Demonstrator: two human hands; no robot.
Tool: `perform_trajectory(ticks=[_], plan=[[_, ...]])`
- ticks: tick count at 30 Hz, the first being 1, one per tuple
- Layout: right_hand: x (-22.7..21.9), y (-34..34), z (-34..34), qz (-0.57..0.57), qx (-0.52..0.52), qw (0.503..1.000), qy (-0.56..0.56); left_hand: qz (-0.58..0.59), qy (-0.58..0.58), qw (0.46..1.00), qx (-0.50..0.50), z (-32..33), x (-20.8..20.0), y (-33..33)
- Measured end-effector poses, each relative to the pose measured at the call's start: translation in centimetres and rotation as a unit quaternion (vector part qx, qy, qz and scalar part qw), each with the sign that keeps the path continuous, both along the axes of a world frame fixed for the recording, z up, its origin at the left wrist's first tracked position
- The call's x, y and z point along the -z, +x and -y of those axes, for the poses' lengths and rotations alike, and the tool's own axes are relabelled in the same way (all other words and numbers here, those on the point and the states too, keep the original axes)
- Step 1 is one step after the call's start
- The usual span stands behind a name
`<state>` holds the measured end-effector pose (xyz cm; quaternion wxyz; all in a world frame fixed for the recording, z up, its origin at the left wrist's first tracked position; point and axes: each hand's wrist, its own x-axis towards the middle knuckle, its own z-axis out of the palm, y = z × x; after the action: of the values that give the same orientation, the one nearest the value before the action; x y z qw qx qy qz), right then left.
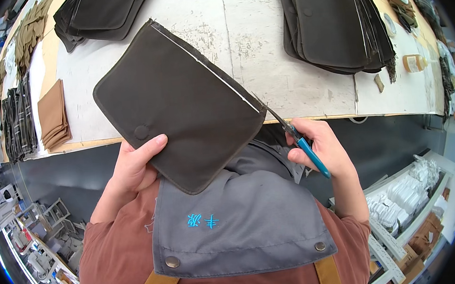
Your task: Using scissors to trim excess leather or thread along the edge of a small leather pouch.
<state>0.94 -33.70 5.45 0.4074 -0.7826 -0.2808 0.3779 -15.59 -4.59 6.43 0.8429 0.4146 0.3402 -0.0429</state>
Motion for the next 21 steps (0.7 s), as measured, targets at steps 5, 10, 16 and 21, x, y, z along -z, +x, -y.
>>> perform_trajectory(ticks=[5, 10, 16, 21], plan=[[-0.12, 0.19, -0.22, -0.012, 0.002, 1.000, -0.008, -0.013, -0.002, 1.000, 0.005, -0.18, -0.03, 0.05], [-0.19, 0.19, -0.39, -0.015, 0.008, 1.000, -0.011, -0.010, -0.003, 1.000, 0.001, -0.02, -0.10, 0.19], [0.41, 0.13, -0.33, -0.004, 0.017, 1.000, -0.008, -0.006, -0.002, 1.000, -0.001, -0.09, 0.06, 0.12], [0.42, 0.08, -0.20, -0.002, 0.033, 0.999, -0.002, 0.004, -0.002, 1.000, 0.010, -0.31, 0.13, -0.04]])
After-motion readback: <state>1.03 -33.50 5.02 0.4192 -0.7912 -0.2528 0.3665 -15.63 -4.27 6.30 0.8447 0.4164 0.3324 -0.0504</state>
